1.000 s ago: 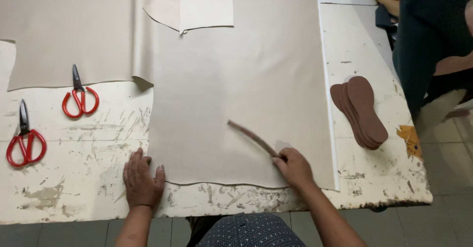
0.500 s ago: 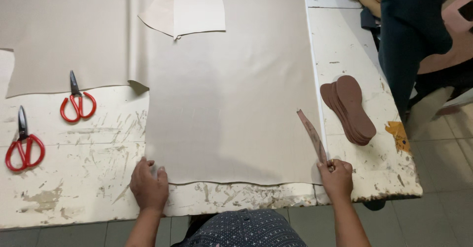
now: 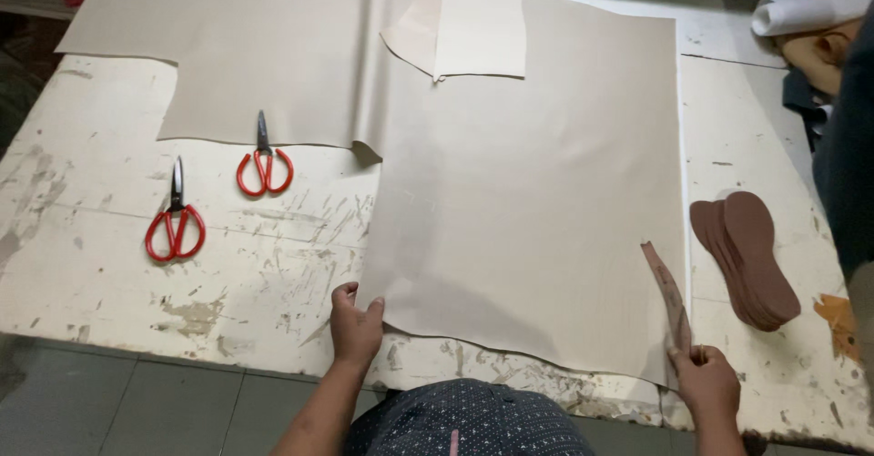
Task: The person marks a long strip on a large sheet of off-white fabric using a small pink template and a pencil, then uses red-handled scissors to cut along the marked line. The cut strip is removed and set aside.
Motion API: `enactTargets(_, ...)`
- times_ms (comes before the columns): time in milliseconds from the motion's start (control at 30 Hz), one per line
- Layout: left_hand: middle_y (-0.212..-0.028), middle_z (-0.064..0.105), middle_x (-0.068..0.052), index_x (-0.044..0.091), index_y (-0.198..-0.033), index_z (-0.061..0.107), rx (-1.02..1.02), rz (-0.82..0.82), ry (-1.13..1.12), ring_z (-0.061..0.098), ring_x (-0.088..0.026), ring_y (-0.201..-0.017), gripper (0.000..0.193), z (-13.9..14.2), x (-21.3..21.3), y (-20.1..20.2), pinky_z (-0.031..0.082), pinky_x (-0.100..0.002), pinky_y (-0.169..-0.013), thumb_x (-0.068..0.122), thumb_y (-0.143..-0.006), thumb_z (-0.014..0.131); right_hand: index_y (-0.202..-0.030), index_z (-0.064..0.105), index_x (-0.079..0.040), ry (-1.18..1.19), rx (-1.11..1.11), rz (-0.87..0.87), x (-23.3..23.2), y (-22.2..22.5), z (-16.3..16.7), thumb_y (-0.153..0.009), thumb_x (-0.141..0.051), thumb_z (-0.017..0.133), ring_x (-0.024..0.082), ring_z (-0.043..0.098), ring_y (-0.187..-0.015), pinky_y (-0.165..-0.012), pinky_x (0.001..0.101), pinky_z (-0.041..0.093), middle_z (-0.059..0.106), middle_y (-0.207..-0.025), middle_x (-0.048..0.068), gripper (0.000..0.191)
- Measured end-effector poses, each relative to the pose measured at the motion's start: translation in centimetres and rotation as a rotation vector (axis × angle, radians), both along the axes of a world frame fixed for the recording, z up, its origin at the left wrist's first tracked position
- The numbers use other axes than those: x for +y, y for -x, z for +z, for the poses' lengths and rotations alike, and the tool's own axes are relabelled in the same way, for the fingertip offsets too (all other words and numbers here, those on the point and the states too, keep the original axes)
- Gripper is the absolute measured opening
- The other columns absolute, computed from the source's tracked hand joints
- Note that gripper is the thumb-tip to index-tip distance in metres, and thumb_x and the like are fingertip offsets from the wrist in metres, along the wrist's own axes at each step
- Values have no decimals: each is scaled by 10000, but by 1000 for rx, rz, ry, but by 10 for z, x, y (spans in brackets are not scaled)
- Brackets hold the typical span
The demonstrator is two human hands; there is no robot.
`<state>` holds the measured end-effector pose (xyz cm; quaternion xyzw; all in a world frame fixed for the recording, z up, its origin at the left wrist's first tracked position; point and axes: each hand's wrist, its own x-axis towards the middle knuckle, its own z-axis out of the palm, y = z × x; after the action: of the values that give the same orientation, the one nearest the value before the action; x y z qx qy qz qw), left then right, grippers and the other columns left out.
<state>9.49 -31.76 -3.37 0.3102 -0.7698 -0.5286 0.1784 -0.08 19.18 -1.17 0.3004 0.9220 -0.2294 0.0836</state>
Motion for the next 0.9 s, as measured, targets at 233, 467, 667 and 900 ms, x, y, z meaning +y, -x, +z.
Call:
enactTargets(233, -1109, 719, -216, -22, -1207, 560, -78, 15, -117, 713, -267, -976, 481, 20, -17, 22, 563, -355, -867, 127, -791, 748, -993, 732, 70, 176, 79, 75, -16, -9, 6, -868, -333, 780, 268, 674, -749, -701, 399, 519, 747, -830, 180, 425)
enactTargets(467, -1020, 690, -210, -27, -1209, 528, -4, 15, -348, 642, -203, -801, 484, 59, -24, 35, 528, -298, -667, 13, -759, 702, -998, 709, 71, 129, 56, -59, -8, -31, 23, -870, -285, 792, 266, 644, -738, -678, 415, 499, 709, -829, 180, 387)
enactTargets(667, -943, 630, -127, -6, -1124, 532, 272, 105, -661, 586, -119, -681, 362, 92, -23, 27, 495, -220, -548, -79, -793, 658, -1069, 658, 101, 348, 314, -194, 9, -64, 27, -899, -183, 771, 227, 578, -736, -620, 381, 458, 664, -882, 164, 350)
enactTargets(900, -928, 650, -165, -64, -1216, 525, -38, -17, -356, 581, -178, -698, 441, 101, -107, 0, 484, -286, -563, -4, -800, 657, -1049, 716, 13, 309, -233, -29, -15, -79, 3, -836, -278, 784, 270, 676, -735, -677, 412, 520, 737, -872, 175, 367)
